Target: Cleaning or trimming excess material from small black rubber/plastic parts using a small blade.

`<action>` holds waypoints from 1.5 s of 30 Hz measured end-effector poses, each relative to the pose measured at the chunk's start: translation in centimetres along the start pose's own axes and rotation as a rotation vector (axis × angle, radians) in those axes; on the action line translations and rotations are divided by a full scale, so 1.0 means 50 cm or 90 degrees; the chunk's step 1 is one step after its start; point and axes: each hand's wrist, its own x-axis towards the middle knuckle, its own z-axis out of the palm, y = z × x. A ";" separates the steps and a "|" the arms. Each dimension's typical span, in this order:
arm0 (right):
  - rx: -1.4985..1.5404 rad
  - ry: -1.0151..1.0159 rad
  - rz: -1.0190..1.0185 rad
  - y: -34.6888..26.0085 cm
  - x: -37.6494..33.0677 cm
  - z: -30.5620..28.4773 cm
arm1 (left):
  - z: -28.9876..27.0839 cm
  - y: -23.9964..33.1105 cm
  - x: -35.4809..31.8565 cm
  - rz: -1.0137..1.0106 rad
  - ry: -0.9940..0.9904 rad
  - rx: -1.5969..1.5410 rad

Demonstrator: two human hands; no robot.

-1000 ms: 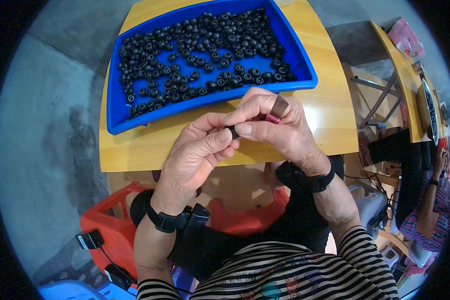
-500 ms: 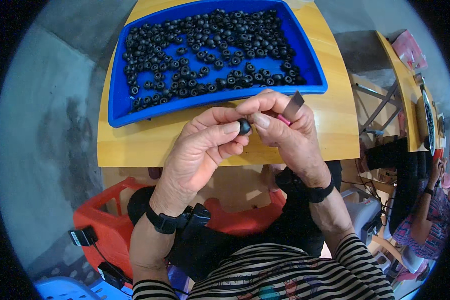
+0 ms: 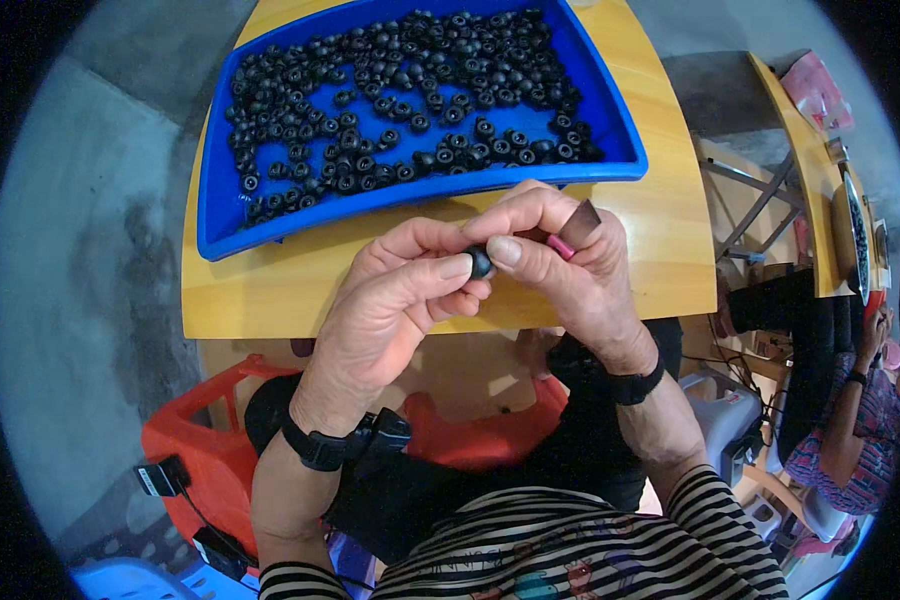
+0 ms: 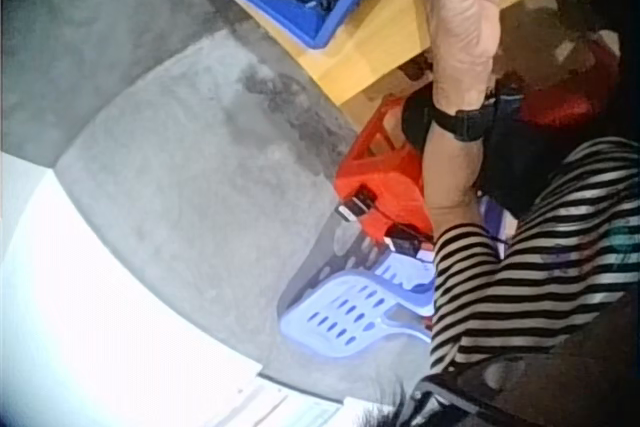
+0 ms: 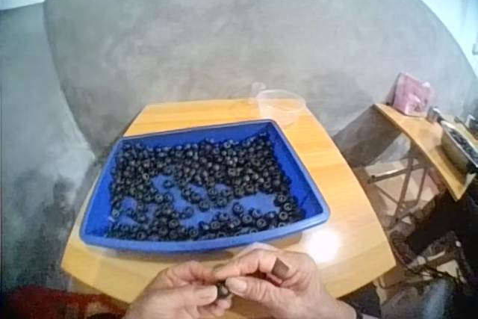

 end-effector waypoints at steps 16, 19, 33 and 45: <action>-0.309 -0.074 -0.116 -0.017 -0.020 -0.015 | -0.012 0.010 -0.001 0.033 -0.052 -0.029; -0.339 -0.069 -0.145 -0.016 -0.019 -0.011 | -0.012 0.010 -0.001 0.038 -0.057 -0.033; -0.366 -0.032 -0.198 -0.009 -0.019 -0.001 | -0.016 0.001 -0.003 0.016 -0.065 -0.046; -0.388 -0.031 -0.210 -0.004 -0.018 -0.004 | -0.020 -0.008 -0.002 -0.007 -0.045 -0.094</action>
